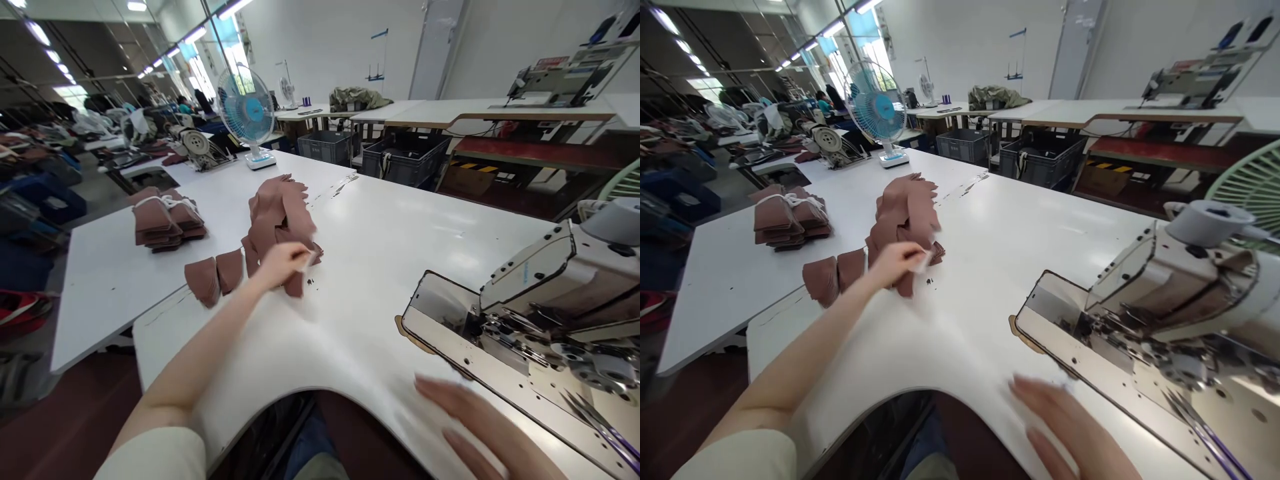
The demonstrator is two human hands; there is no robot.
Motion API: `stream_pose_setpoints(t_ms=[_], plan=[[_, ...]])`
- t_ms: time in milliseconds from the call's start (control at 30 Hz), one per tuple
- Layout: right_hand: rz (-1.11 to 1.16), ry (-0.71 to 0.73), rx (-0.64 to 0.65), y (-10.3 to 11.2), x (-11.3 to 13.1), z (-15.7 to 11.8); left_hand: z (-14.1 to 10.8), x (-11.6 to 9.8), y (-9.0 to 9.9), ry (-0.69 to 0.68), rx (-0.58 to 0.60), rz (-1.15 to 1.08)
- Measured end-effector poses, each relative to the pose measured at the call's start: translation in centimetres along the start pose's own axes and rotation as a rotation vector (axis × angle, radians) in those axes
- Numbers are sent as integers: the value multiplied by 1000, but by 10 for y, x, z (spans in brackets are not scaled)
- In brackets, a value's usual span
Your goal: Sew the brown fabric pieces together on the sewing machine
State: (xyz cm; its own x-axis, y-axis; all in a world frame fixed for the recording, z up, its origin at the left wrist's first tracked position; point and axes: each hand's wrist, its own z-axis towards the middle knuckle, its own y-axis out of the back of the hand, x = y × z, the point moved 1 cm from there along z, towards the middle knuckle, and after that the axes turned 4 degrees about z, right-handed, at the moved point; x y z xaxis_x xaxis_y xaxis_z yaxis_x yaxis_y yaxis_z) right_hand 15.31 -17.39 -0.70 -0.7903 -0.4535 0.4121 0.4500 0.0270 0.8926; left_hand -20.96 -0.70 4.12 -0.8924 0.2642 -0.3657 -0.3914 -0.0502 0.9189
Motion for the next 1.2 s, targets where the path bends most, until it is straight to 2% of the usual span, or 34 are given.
stream_pose_setpoints(t_ms=[67, 133, 167, 233, 267, 300, 333, 367, 433, 500, 567, 633, 700, 800, 867, 933, 1000, 1067, 1100, 1133, 1200], plan=[[241, 74, 57, -2, 12, 46, -9, -48, -34, -121, 169, -75], [397, 97, 70, -12, 22, 89, -23, -88, -62, -251, 350, -170], [427, 105, 103, -20, 25, 105, -31, -101, -70, -374, 507, -297], [357, 127, 151, -39, 24, 123, -46, -109, -69, -556, 700, -494], [278, 147, 152, -49, 20, 125, -51, -104, -62, -596, 725, -545], [186, 174, 139, -58, 14, 124, -54, -91, -51, -574, 685, -537], [96, 205, 112, -65, 8, 120, -55, -73, -39, -492, 591, -479], [16, 237, 80, -70, 1, 114, -54, -51, -25, -363, 469, -381], [-99, 281, 7, -74, -11, 103, -52, 2, 2, -8, 165, -113], [-178, 272, -73, -73, -17, 95, -50, 53, 23, 325, -49, 176], [-245, 220, -147, -70, -16, 92, -48, 92, 33, 569, -88, 359], [-299, 187, -186, -64, -13, 91, -47, 117, 37, 698, -42, 404], [-339, 207, -198, -59, -10, 90, -45, 130, 40, 731, 0, 372], [-372, 269, -215, -52, -12, 83, -45, 131, 51, 720, 2, 325], [-378, 286, -245, -49, -19, 76, -48, 124, 61, 725, -35, 329], [-376, 274, -273, -47, -27, 69, -51, 107, 70, 708, -166, 369], [-371, 248, -283, -46, -34, 64, -52, 78, 72, 589, -384, 360], [-371, 220, -268, -45, -37, 62, -47, 40, 62, 389, -535, 200], [-372, 205, -260, -44, -37, 61, -41, 18, 51, 285, -539, 70], [-373, 189, -252, -43, -36, 61, -34, -5, 38, 197, -482, -69], [-367, 158, -242, -41, -34, 62, -18, -51, 2, 46, -263, -315]])
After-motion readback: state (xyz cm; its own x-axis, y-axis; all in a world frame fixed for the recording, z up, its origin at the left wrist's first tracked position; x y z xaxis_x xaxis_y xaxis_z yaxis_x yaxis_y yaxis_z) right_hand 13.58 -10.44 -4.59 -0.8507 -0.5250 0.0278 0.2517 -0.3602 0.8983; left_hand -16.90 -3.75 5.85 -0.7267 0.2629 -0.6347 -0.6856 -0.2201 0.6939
